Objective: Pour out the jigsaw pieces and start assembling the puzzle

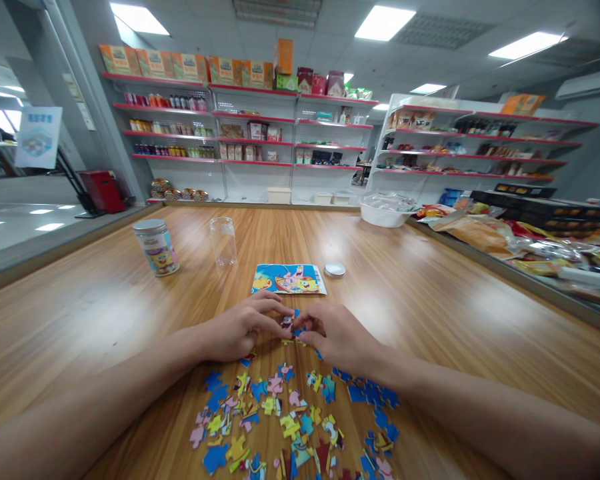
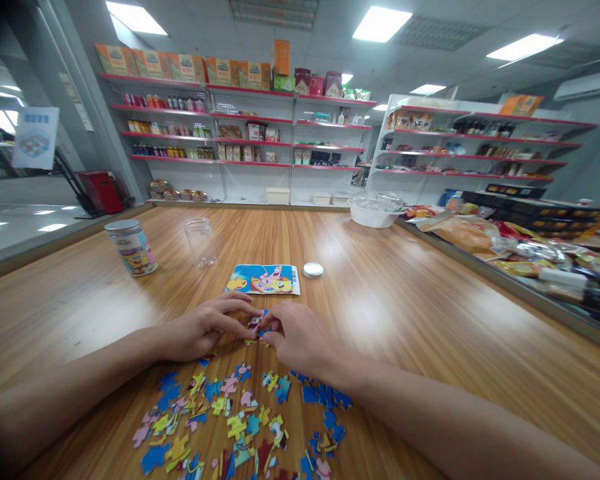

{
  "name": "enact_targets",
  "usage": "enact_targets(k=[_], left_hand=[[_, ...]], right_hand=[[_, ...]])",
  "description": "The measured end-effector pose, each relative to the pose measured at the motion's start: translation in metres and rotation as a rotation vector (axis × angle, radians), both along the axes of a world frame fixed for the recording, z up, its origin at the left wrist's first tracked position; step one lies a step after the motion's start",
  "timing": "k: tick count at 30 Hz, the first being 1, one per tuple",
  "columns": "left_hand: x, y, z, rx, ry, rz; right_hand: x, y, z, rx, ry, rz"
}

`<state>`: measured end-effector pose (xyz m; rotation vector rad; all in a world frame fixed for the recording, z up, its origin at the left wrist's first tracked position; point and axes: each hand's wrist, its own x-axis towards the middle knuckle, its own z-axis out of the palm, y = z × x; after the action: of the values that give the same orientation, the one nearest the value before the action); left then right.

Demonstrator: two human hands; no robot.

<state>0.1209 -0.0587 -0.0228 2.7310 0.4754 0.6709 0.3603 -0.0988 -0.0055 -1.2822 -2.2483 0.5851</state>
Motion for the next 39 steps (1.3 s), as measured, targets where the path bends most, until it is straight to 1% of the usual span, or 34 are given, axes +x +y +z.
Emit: enact_targets(k=[4, 7, 11, 14, 17, 20, 24, 30, 33, 35, 37, 39], left_hand=[[0.001, -0.003, 0.004, -0.015, 0.004, -0.001], [0.001, -0.004, 0.006, -0.024, 0.002, -0.008], [0.001, -0.004, 0.006, -0.023, 0.004, -0.011], [0.002, -0.004, 0.006, -0.016, 0.011, -0.007], [0.002, -0.005, 0.007, -0.002, 0.032, 0.003], [0.002, -0.005, 0.006, 0.018, 0.049, 0.007], [0.002, -0.006, 0.006, 0.013, 0.057, 0.006], [0.002, -0.007, 0.006, 0.002, 0.067, 0.014], [0.002, -0.006, 0.005, 0.005, 0.073, 0.018], [0.002, -0.006, 0.005, 0.004, 0.076, 0.02], [0.002, -0.005, 0.005, 0.003, 0.075, 0.018], [0.002, -0.005, 0.005, 0.003, 0.067, 0.013]], right_hand=[[-0.001, -0.001, 0.005, -0.009, -0.084, -0.008], [0.0, -0.001, 0.005, -0.02, -0.1, -0.009], [-0.001, -0.001, 0.004, 0.031, -0.09, -0.018], [-0.002, -0.002, 0.004, 0.04, -0.004, -0.044], [-0.003, -0.001, 0.005, 0.012, 0.139, -0.091], [-0.004, 0.002, 0.005, -0.021, 0.253, -0.105], [-0.003, 0.007, 0.001, -0.063, 0.253, -0.108], [-0.003, 0.009, -0.004, 0.021, 0.158, -0.132], [-0.002, 0.009, -0.004, 0.036, 0.155, -0.126], [-0.001, 0.009, -0.004, 0.076, 0.162, -0.117], [0.0, 0.009, -0.005, 0.141, 0.169, -0.07], [0.001, 0.009, -0.008, 0.205, 0.17, 0.005]])
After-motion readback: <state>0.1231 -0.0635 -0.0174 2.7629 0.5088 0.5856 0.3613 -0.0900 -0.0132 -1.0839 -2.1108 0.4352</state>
